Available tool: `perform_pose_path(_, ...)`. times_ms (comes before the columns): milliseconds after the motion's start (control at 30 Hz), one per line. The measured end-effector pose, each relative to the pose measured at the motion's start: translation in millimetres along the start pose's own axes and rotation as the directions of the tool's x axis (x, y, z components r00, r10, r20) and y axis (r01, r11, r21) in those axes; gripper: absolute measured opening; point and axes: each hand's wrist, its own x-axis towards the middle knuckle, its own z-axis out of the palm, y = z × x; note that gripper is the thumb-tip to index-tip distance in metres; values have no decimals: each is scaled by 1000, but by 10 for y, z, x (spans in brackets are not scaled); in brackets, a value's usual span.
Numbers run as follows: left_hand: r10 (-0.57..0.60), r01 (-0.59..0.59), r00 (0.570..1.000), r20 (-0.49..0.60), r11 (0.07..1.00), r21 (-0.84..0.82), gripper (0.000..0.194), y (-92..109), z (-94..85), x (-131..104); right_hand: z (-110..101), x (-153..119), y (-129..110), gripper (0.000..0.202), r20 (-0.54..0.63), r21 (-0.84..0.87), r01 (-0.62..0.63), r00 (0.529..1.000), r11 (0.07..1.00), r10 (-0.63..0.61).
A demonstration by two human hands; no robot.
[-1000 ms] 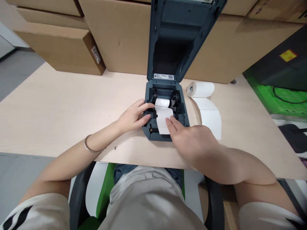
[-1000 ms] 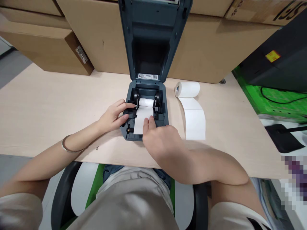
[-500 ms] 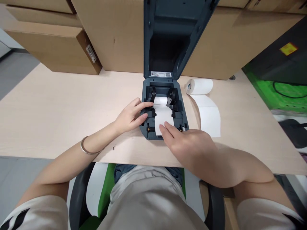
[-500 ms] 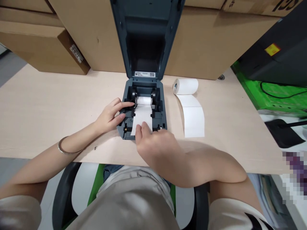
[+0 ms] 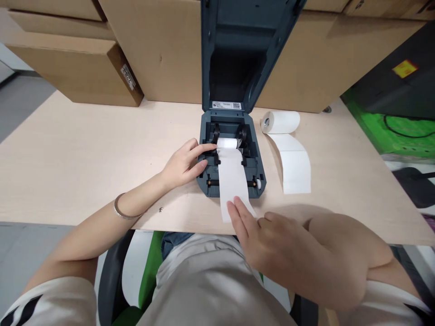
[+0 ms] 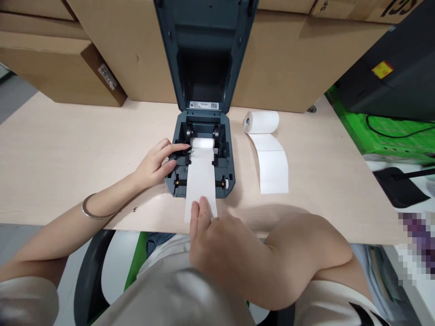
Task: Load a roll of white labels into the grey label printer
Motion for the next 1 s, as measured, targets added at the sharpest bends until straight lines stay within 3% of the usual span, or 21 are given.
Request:
perform_pose_path(133, 49, -37, 990, -134, 995, 90, 51, 16, -1, -50, 19, -19, -68, 50, -2, 26, -4, 1000, 1000, 4)
perform_pose_path(200, 152, -125, 971, -186, 981, 150, 57, 45, -21, -87, 50, 4, -61, 47, -59, 33, -26, 998, 999, 28)
perform_pose_path(267, 288, -279, 956, -53, 950, 138, 66, 111, -45, -113, 66, 33, -33, 44, -100, 51, -37, 994, 998, 42)
perform_pose_path(300, 339, -348, 935, 106, 933, 89, 62, 158, -52, -118, 67, 45, -16, 42, -108, 64, -38, 993, 997, 44)
perform_pose_path(367, 396, -425, 854, 339, 905, 13, 31, 270, -44, -116, 56, 54, 11, 39, -97, 103, -36, 994, 994, 46)
perform_pose_path(400, 433, -465, 818, 378, 885, -8, 14, 325, -28, -113, 46, 50, 23, 37, -86, 124, -34, 995, 992, 45)
perform_pose_path(433, 472, -508, 797, 376, 861, -5, 13, 374, -5, -112, 32, 43, 37, 35, -76, 142, -35, 996, 989, 46)
perform_pose_path(533, 643, -676, 737, 210, 708, 203, 18, 473, 79, -128, -13, 23, 156, 17, -69, 223, -25, 997, 975, 41)
perform_pose_path(600, 791, -736, 610, 46, 544, 402, 15, 506, 119, -150, -2, 59, 362, 29, -89, 332, -49, 993, 942, 83)
perform_pose_path(667, 870, -736, 492, -41, 440, 514, 12, 530, 138, -166, 110, 166, 687, 52, -107, 484, -168, 963, 859, 248)
perform_pose_path(700, 880, -736, 472, -44, 422, 529, 11, 540, 141, -171, 219, 242, 884, 53, -155, 573, -258, 898, 778, 412)
perform_pose_path(733, 880, -740, 473, -33, 418, 527, 11, 549, 142, -172, 363, 328, 1093, 52, -243, 647, -344, 753, 681, 611)
perform_pose_path(767, 876, -739, 482, -26, 422, 524, 11, 555, 142, -171, 537, 415, 1305, 51, -308, 719, -408, 538, 563, 784)
perform_pose_path(800, 874, -741, 486, -22, 425, 520, 12, 560, 142, -168, 731, 497, 1512, 50, -318, 781, -422, 367, 461, 874)
perform_pose_path(833, 875, -743, 484, -26, 427, 515, 13, 562, 142, -164, 934, 569, 1704, 47, -265, 830, -400, 329, 388, 906)
perform_pose_path(867, 876, -746, 481, -29, 426, 512, 13, 562, 142, -160, 1133, 626, 1875, 55, -207, 867, -375, 328, 328, 922)
perform_pose_path(900, 878, -746, 478, -34, 426, 511, 14, 561, 141, -156, 1316, 668, 2018, 70, -118, 903, -350, 360, 251, 925)
perform_pose_path(933, 879, -747, 476, -34, 425, 511, 14, 560, 140, -153, 1477, 696, 2131, 80, -25, 930, -322, 429, 179, 903)
perform_pose_path(967, 880, -750, 473, -31, 421, 510, 14, 559, 137, -149, 1609, 713, 2211, 85, -3, 933, -306, 520, 190, 854)
perform_pose_path(1000, 882, -752, 470, -31, 418, 510, 15, 559, 134, -146, 1709, 722, 2262, 89, -18, 919, -298, 624, 259, 782)
